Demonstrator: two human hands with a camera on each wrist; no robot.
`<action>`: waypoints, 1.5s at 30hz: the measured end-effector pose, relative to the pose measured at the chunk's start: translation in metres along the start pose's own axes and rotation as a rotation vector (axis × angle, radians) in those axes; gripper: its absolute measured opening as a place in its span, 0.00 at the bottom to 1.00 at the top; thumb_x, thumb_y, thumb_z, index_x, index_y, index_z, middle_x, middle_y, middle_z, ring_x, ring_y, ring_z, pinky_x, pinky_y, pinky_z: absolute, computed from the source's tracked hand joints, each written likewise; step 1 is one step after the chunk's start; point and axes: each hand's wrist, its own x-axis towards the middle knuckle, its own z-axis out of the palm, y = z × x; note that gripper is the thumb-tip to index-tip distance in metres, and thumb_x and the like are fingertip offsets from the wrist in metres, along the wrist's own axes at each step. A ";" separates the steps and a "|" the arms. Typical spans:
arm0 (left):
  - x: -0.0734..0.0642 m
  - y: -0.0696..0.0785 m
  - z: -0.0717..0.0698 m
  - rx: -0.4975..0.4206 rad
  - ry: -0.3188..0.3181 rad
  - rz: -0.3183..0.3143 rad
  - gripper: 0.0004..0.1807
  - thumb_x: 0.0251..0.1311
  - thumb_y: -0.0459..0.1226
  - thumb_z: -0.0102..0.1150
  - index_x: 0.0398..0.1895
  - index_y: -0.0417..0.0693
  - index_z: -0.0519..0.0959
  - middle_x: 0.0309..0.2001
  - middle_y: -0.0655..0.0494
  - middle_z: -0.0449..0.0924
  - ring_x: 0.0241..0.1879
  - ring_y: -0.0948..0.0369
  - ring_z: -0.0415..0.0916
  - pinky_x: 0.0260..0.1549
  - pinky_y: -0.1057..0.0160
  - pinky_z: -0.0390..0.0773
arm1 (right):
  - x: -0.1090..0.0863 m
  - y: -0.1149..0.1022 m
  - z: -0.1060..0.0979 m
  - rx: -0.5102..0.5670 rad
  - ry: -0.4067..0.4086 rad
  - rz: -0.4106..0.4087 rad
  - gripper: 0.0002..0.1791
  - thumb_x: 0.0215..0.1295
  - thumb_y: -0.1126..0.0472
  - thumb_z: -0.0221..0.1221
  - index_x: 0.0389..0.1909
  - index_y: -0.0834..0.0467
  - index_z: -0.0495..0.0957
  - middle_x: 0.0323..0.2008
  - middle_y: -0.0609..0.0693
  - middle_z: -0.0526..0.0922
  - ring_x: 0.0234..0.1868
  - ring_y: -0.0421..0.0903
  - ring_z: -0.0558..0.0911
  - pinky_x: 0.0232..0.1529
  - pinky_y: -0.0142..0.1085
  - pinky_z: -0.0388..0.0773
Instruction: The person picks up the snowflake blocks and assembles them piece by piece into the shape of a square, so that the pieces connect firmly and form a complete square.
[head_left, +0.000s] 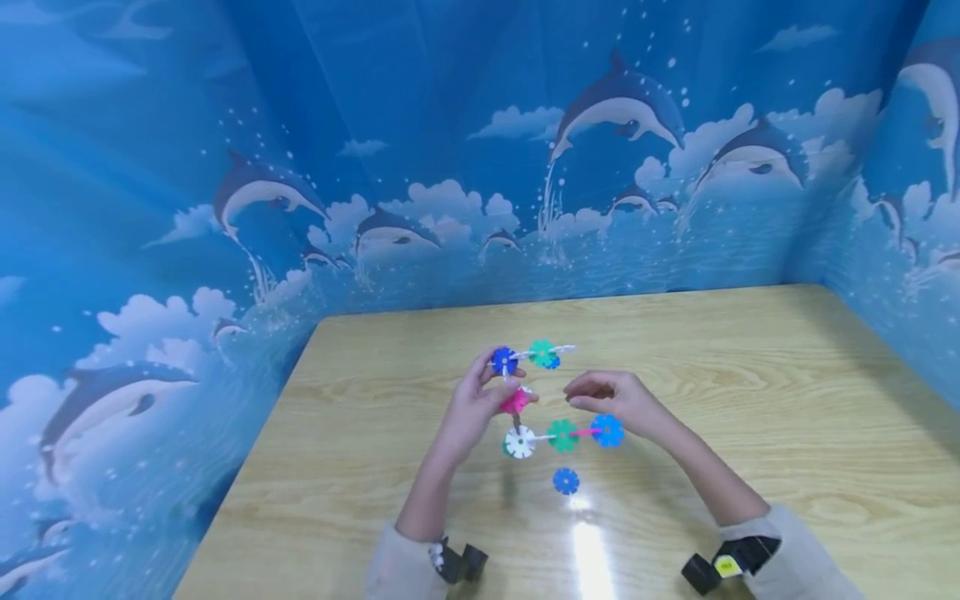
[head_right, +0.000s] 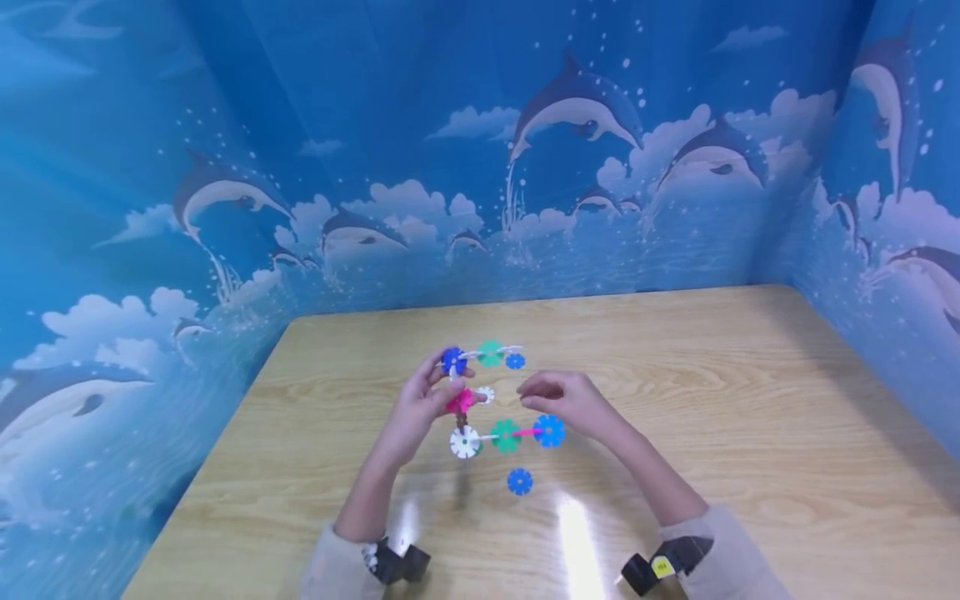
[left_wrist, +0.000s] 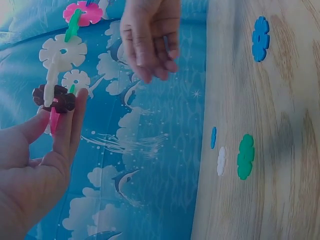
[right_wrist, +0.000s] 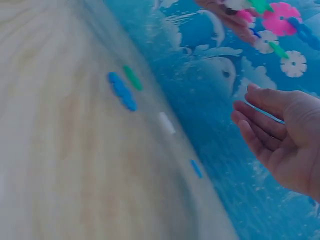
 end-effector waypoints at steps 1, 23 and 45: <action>0.000 0.000 0.000 -0.002 -0.003 0.000 0.30 0.63 0.32 0.52 0.67 0.44 0.55 0.51 0.40 0.71 0.41 0.49 0.79 0.41 0.57 0.79 | -0.002 0.001 0.004 -0.007 -0.034 -0.025 0.13 0.62 0.58 0.59 0.43 0.63 0.79 0.38 0.50 0.82 0.39 0.44 0.79 0.41 0.35 0.79; -0.001 0.001 0.001 0.019 -0.021 0.025 0.29 0.63 0.32 0.53 0.66 0.43 0.57 0.50 0.39 0.72 0.39 0.49 0.79 0.41 0.57 0.80 | -0.033 0.004 0.032 0.082 -0.357 -0.192 0.28 0.53 0.68 0.64 0.54 0.70 0.67 0.43 0.60 0.79 0.46 0.58 0.78 0.50 0.46 0.75; -0.001 0.001 0.002 0.009 -0.034 -0.004 0.31 0.63 0.31 0.52 0.68 0.43 0.55 0.51 0.36 0.70 0.39 0.49 0.79 0.42 0.54 0.79 | -0.030 0.005 0.031 0.060 -0.135 -0.156 0.06 0.58 0.71 0.58 0.36 0.65 0.77 0.29 0.48 0.80 0.29 0.51 0.78 0.30 0.34 0.78</action>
